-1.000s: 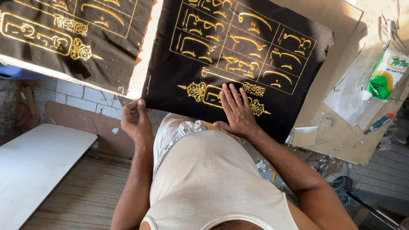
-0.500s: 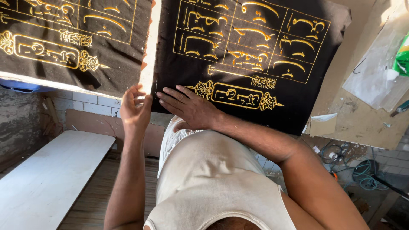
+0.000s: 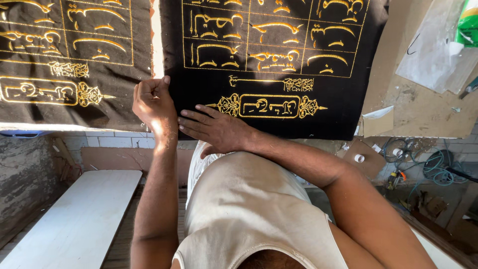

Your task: The person aligns a black fabric with gold patterns onto a wooden board, smoothing it with both hands. They apply glue to the board using a small wooden block and press the fabric down to adhere it. The person repeats this process, ensuring the fabric is flat and properly positioned.

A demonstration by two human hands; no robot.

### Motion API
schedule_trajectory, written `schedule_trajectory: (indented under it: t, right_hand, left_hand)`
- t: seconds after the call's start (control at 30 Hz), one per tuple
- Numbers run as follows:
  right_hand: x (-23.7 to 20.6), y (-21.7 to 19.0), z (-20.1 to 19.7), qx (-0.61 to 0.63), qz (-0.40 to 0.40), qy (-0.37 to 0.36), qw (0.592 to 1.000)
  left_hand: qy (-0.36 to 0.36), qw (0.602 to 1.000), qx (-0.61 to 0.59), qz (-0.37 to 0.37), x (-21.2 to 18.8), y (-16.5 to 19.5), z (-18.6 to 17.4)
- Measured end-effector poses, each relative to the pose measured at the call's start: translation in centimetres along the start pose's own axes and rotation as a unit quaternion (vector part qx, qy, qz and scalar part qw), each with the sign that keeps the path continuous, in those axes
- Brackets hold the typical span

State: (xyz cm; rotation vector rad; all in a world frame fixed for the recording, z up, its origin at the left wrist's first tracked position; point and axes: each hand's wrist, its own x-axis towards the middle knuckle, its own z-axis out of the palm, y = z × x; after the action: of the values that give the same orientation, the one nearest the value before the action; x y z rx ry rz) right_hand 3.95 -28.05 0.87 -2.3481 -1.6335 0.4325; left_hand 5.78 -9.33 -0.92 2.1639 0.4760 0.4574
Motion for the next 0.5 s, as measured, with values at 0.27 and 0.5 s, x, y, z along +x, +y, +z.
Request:
schedule_trajectory:
  t: [0.27, 0.5]
  right_hand:
    - [0.5, 0.2, 0.2, 0.022, -0.010, -0.007, 1.000]
    - [0.6, 0.3, 0.0, 0.006, -0.021, 0.004, 1.000]
  left_hand:
    - [-0.021, 0.999, -0.018, 0.039, 0.5, -1.4, 0.1]
    - [-0.045, 0.994, -0.021, -0.098, 1.5, -1.9, 0.6]
